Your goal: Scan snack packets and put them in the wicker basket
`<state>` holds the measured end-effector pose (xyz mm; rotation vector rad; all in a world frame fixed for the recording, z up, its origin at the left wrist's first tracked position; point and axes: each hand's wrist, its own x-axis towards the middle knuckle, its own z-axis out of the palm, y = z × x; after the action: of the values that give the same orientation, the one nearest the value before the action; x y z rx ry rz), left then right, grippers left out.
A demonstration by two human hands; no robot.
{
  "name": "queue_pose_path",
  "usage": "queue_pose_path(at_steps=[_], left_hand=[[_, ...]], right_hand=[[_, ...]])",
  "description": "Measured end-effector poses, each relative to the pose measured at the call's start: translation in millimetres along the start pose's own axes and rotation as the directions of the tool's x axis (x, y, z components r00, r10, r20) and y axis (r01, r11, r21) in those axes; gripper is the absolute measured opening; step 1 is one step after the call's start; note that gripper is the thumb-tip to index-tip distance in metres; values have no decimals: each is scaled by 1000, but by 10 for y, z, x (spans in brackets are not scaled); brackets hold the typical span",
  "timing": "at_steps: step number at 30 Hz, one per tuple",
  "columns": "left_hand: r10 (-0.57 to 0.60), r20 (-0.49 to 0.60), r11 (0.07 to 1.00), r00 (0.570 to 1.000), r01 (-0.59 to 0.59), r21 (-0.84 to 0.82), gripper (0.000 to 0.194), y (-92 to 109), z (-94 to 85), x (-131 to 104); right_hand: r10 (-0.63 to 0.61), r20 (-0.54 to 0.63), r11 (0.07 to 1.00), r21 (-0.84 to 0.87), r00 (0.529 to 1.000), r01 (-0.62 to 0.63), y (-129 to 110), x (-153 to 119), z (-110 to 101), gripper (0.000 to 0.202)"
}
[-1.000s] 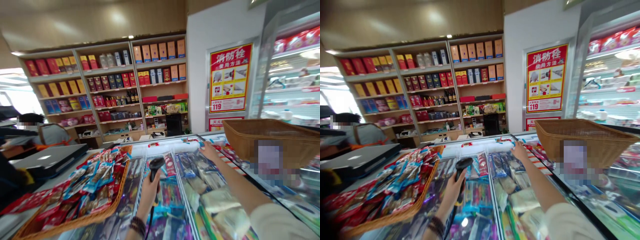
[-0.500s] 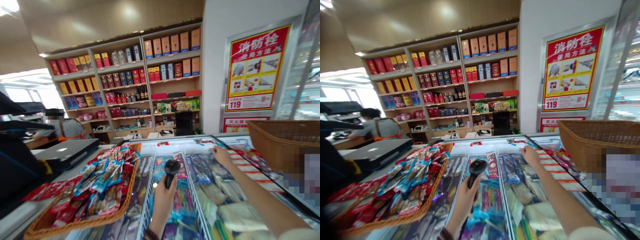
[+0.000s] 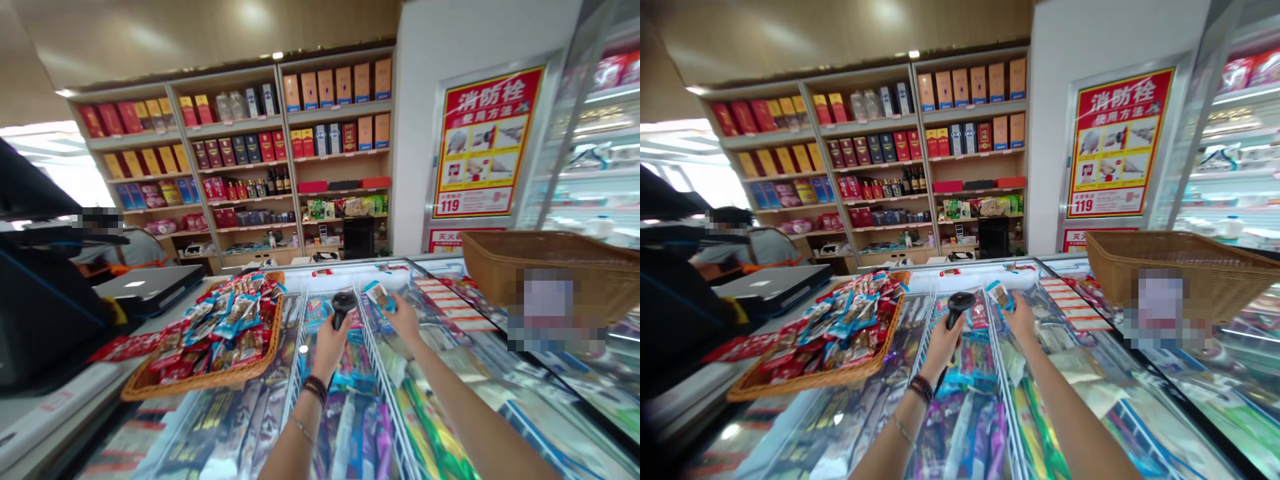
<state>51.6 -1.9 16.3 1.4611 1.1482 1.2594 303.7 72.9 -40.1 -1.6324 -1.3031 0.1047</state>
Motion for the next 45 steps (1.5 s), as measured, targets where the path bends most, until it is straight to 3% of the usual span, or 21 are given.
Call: queue_pose_path(at_steps=[2, 6, 9, 18, 30, 45], left_hand=[[-5, 39, 1000, 999, 5, -15, 60, 26, 11, -45], [10, 82, 998, 997, -5, -65, 63, 30, 18, -141], [48, 101, 997, 994, -41, -66, 65, 22, 8, -186], [82, 257, 996, 963, -84, -4, 57, 129, -64, -242], [74, 258, 997, 963, -68, -35, 62, 136, -104, -220], [71, 283, 994, 957, -44, -99, 61, 170, -104, -240]], right_hand=[[47, 36, 994, 102, 998, -50, -108, -168, -29, 16], [141, 83, 873, 460, 986, -164, -265, -352, -98, 47], [166, 85, 789, 586, 982, -184, -340, -386, -148, 62], [138, 30, 806, 577, 990, -130, -393, -418, -187, 75], [117, 32, 850, 514, 993, -117, -379, -409, -163, 76], [169, 61, 830, 529, 984, -175, -421, -429, -202, 66]])
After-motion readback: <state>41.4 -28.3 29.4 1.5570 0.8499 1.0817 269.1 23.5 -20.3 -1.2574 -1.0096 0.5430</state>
